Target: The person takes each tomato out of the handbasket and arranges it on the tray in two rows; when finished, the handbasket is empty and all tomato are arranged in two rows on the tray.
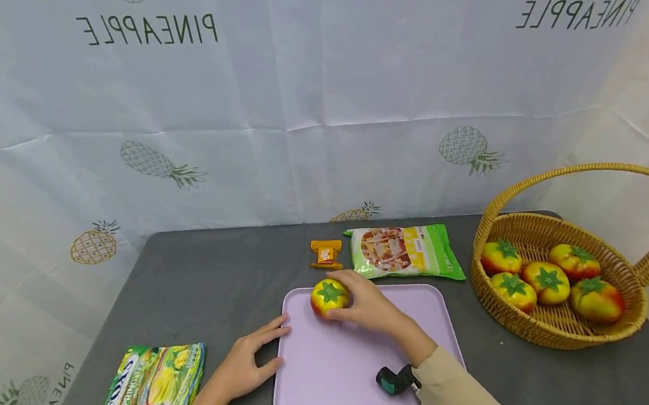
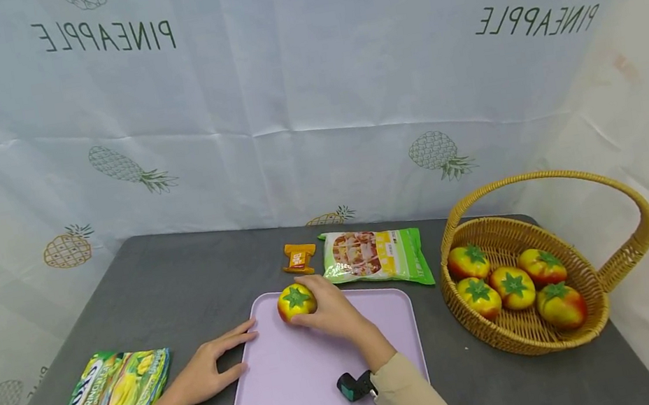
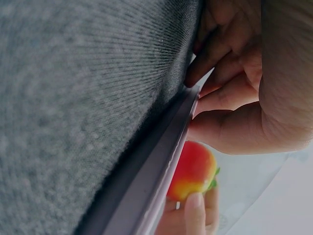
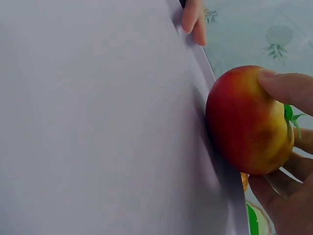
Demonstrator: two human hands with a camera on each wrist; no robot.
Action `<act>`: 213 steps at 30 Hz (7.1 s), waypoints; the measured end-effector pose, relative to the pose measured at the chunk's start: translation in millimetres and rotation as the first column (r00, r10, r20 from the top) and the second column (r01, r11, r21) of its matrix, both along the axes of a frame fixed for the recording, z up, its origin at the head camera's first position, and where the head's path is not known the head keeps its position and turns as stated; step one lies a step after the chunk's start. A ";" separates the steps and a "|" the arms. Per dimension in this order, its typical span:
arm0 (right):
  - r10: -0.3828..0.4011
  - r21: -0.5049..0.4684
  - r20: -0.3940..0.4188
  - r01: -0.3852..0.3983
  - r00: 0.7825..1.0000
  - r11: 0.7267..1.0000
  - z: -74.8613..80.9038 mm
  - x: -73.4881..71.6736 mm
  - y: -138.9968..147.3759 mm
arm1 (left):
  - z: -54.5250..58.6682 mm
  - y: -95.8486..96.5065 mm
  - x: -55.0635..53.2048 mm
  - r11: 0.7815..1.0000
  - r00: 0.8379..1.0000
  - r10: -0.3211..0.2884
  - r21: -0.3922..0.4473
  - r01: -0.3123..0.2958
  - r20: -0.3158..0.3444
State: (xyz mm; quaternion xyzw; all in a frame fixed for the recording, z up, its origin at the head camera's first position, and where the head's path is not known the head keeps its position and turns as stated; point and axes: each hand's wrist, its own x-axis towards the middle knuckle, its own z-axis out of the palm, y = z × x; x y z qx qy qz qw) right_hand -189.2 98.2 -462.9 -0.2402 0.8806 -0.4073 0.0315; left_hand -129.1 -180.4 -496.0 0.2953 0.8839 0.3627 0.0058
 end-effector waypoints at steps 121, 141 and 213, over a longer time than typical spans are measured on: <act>-0.352 0.217 0.083 0.327 0.932 0.920 101.0 10.2 295.1 | -0.8 1.9 0.9 1.000 1.000 0.004 0.021 -0.004 -0.026; -0.169 0.267 0.297 0.088 0.940 0.960 68.3 -24.8 297.8 | -4.1 1.9 1.8 0.999 0.999 0.001 0.038 0.001 -0.041; -0.188 0.222 0.064 0.170 0.980 0.960 109.6 44.8 281.9 | -3.9 1.1 1.0 1.000 1.000 0.007 0.025 -0.007 -0.025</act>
